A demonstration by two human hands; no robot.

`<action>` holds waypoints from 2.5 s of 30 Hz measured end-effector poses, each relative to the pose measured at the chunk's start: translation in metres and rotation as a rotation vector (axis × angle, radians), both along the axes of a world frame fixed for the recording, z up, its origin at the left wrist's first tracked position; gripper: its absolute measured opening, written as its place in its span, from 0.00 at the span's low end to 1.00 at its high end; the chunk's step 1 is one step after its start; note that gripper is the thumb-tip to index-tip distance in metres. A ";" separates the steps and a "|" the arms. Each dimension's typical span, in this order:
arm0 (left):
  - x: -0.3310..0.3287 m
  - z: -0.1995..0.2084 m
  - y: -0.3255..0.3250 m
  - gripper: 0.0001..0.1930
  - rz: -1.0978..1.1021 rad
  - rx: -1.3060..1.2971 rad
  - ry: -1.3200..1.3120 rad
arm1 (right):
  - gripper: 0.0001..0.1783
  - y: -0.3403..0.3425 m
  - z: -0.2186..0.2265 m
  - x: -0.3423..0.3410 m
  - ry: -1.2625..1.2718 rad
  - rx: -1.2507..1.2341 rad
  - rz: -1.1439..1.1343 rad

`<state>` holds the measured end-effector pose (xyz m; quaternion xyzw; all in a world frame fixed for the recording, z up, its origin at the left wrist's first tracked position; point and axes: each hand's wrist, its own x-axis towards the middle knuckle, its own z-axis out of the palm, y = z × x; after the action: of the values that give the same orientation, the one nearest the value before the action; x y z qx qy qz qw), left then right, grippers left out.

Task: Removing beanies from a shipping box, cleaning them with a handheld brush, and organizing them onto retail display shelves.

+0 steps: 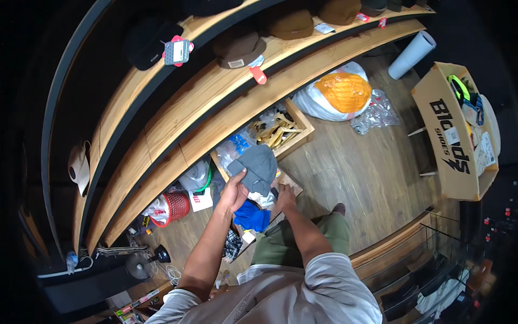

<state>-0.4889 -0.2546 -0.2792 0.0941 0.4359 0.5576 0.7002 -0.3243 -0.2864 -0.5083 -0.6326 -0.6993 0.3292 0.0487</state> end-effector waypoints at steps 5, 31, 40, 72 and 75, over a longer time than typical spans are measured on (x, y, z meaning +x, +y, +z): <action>0.033 0.042 0.015 0.22 -0.095 -0.084 -0.124 | 0.41 0.006 0.053 0.102 0.658 -0.353 -0.637; 0.359 0.280 0.065 0.20 -0.797 0.477 -0.032 | 0.25 0.031 0.530 0.434 0.233 0.941 -0.623; 0.400 0.281 0.064 0.20 -0.818 0.486 0.046 | 0.24 0.021 0.523 0.468 0.245 0.841 -0.640; -0.039 0.056 -0.028 0.12 -0.044 -0.236 0.341 | 0.13 0.001 0.005 -0.011 0.499 -0.268 -0.642; -0.062 0.048 -0.038 0.15 -0.032 -0.208 0.271 | 0.12 -0.003 -0.009 -0.047 0.519 -0.340 -0.605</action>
<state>-0.5508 -0.2930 -0.2312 0.1024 0.5799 0.4806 0.6498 -0.3717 -0.2895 -0.5174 -0.7046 -0.3827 0.5586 0.2123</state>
